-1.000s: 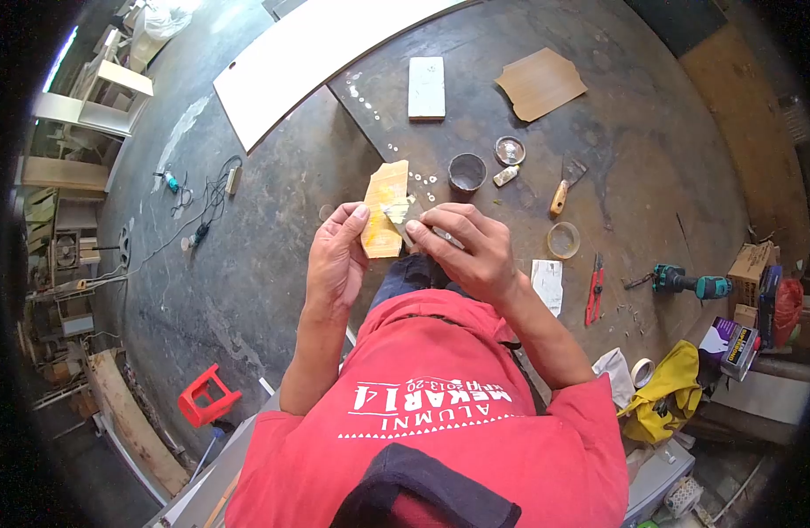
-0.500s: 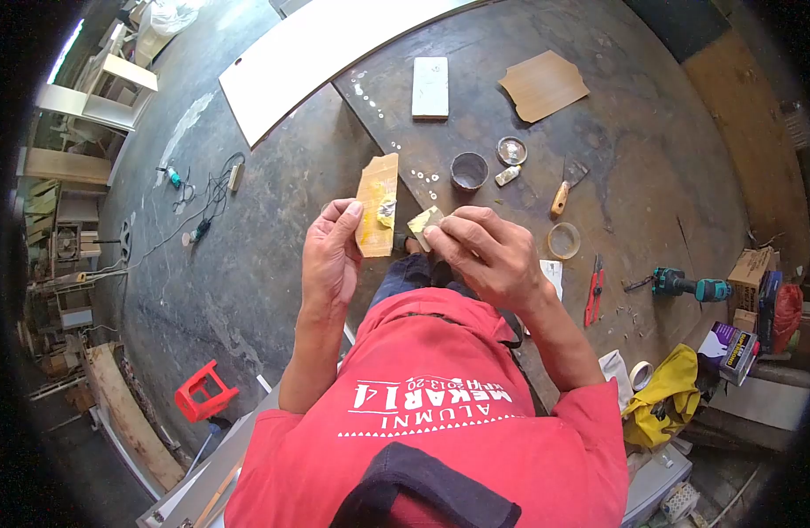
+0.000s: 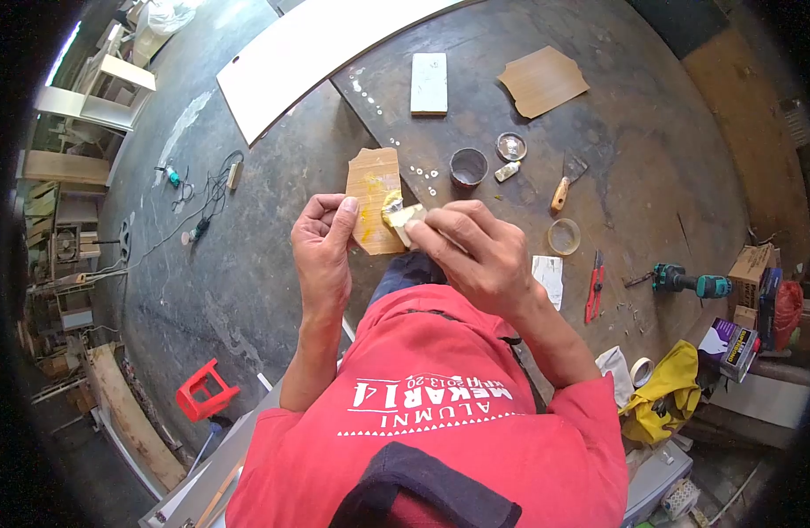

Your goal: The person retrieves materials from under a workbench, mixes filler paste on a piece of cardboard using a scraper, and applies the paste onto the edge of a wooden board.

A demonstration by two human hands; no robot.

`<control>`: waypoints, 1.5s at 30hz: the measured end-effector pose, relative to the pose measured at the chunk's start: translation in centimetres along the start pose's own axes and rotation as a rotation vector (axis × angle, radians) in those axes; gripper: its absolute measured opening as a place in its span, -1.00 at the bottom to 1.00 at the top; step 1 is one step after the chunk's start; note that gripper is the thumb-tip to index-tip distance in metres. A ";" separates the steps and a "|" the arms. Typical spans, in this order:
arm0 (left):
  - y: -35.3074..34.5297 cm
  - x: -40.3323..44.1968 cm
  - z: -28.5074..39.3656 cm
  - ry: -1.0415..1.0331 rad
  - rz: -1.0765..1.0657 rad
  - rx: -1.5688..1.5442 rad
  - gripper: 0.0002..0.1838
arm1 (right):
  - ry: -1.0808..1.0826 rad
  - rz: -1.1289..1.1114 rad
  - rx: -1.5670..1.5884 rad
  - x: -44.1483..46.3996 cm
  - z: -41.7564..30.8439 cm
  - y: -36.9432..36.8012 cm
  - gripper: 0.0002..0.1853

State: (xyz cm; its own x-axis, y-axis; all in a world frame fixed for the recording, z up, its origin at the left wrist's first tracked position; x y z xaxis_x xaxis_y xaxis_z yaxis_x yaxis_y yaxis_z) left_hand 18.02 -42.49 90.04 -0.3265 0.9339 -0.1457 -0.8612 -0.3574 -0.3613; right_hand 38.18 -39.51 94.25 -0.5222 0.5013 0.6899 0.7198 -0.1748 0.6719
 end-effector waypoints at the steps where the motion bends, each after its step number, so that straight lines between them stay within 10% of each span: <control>1: 0.0 0.0 0.1 -0.010 -0.010 0.014 -0.85 | -0.033 0.033 -0.003 0.1 0.0 -0.1 -0.66; 39: 0.9 0.1 -0.8 0.005 -0.042 0.267 -0.84 | -0.099 -0.383 0.250 0.2 1.9 -1.4 -0.72; 45: 2.8 1.0 -1.7 0.179 -0.108 0.172 -0.82 | -0.345 -0.146 0.529 -0.1 2.0 -1.1 -0.75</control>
State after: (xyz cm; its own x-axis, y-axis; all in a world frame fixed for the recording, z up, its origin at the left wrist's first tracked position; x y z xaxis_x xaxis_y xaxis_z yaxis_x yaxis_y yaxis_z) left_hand 15.96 -42.58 87.36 -0.1679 0.9449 -0.2810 -0.9460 -0.2346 -0.2238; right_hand 38.36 -37.67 92.91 -0.5184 0.7470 0.4162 0.8266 0.3130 0.4678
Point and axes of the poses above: each hand's wrist, its own x-axis towards the middle knuckle, its own y-axis out of the back of the hand, z = x × y, the point moved 2 cm from there along x, towards the middle knuckle, and after that the axes turned 4 degrees about -x, right-handed, at the moved point
